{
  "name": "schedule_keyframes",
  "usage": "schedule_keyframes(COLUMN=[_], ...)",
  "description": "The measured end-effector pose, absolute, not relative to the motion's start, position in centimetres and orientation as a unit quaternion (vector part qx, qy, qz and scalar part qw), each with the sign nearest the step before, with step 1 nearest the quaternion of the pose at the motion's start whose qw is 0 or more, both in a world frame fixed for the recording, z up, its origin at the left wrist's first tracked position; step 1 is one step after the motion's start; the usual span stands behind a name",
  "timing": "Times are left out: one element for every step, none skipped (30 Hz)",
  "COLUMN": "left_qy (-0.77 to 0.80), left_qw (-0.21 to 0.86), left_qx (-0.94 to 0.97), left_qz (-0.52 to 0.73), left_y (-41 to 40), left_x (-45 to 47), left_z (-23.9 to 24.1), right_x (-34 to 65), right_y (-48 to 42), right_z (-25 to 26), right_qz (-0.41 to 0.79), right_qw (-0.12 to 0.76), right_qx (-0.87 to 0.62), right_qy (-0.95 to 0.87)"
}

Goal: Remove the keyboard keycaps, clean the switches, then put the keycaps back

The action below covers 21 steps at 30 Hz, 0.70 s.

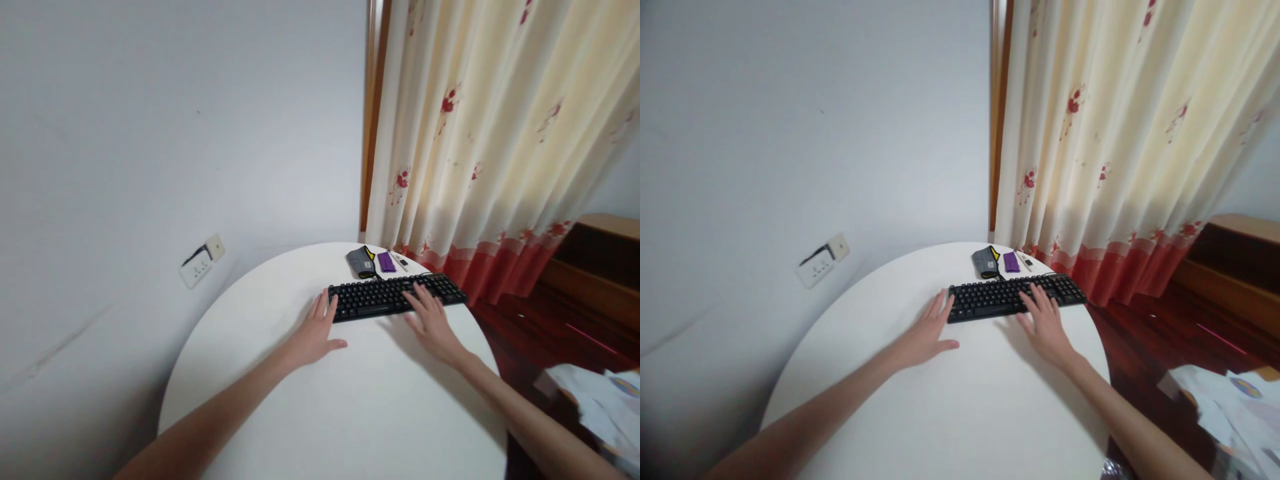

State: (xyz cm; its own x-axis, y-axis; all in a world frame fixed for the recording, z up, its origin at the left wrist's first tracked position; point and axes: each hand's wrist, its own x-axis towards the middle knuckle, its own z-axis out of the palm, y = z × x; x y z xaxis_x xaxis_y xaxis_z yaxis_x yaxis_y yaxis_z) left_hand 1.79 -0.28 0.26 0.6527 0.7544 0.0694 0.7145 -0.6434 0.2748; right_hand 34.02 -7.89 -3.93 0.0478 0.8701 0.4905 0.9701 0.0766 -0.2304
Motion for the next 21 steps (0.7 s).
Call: schedule_keyframes(left_qy=[0.386,0.372,0.362,0.351,0.344,0.344,0.344,0.346,0.349,0.351,0.353,0.355,0.358,0.36,0.362,0.364,0.367,0.37,0.373,0.375,0.372], left_qw=[0.12,0.142,0.167,0.187,0.194,0.195,0.194,0.191,0.188,0.185,0.183,0.18,0.177,0.176,0.176,0.176,0.178,0.182,0.187,0.192,0.2], left_qx=[0.912,0.917,0.917,0.917,0.918,0.918,0.918,0.918,0.918,0.917,0.917,0.917,0.916,0.916,0.915,0.914,0.912,0.91,0.908,0.905,0.904], left_qz=[0.067,0.03,-0.002,-0.025,-0.034,-0.037,-0.036,-0.033,-0.032,-0.031,-0.031,-0.031,-0.03,-0.03,-0.031,-0.033,-0.037,-0.043,-0.051,-0.058,-0.066], left_y=[-2.0,-3.6,-5.2,-6.5,-7.6,-8.4,-9.0,-9.3,-9.4,-9.4,-9.4,-9.4,-9.4,-9.5,-9.7,-9.9,-10.3,-10.7,-11.2,-11.9,-12.6], left_x=[1.1,0.4,-0.3,-0.8,-1.2,-1.6,-1.7,-1.8,-1.8,-1.7,-1.6,-1.5,-1.3,-1.2,-1.1,-1.1,-1.2,-1.3,-1.6,-2.0,-2.7], left_z=[0.4,0.5,0.5,0.4,0.2,0.0,-0.3,-0.5,-0.6,-0.7,-0.7,-0.6,-0.5,-0.4,-0.2,0.0,0.2,0.4,0.7,1.0,1.3], right_x=[31.9,30.0,28.5,27.2,26.3,25.7,25.4,25.2,25.1,25.1,25.1,25.1,25.0,25.0,25.0,25.0,25.0,25.0,25.1,25.1,25.1], right_y=[-9.4,-10.9,-12.3,-13.4,-14.4,-15.0,-15.5,-15.7,-15.7,-15.7,-15.6,-15.5,-15.5,-15.4,-15.4,-15.4,-15.5,-15.5,-15.6,-15.6,-15.6], right_z=[-4.0,-4.0,-4.2,-4.3,-4.5,-4.6,-4.7,-4.8,-4.8,-4.7,-4.7,-4.6,-4.5,-4.4,-4.3,-4.2,-4.2,-4.3,-4.3,-4.4,-4.5], right_qz=[-0.076,-0.057,-0.038,-0.024,-0.009,0.005,0.017,0.027,0.034,0.038,0.041,0.042,0.044,0.046,0.047,0.048,0.048,0.047,0.046,0.046,0.045], right_qw=[0.254,0.242,0.228,0.217,0.202,0.187,0.172,0.159,0.149,0.144,0.141,0.141,0.14,0.139,0.139,0.138,0.138,0.138,0.138,0.139,0.139], right_qx=[-0.647,-0.628,-0.616,-0.615,-0.611,-0.606,-0.602,-0.599,-0.598,-0.599,-0.602,-0.605,-0.606,-0.606,-0.606,-0.606,-0.606,-0.606,-0.607,-0.607,-0.606], right_qy=[-0.715,-0.737,-0.753,-0.758,-0.766,-0.773,-0.779,-0.784,-0.787,-0.787,-0.785,-0.783,-0.782,-0.782,-0.782,-0.782,-0.782,-0.782,-0.781,-0.781,-0.782])
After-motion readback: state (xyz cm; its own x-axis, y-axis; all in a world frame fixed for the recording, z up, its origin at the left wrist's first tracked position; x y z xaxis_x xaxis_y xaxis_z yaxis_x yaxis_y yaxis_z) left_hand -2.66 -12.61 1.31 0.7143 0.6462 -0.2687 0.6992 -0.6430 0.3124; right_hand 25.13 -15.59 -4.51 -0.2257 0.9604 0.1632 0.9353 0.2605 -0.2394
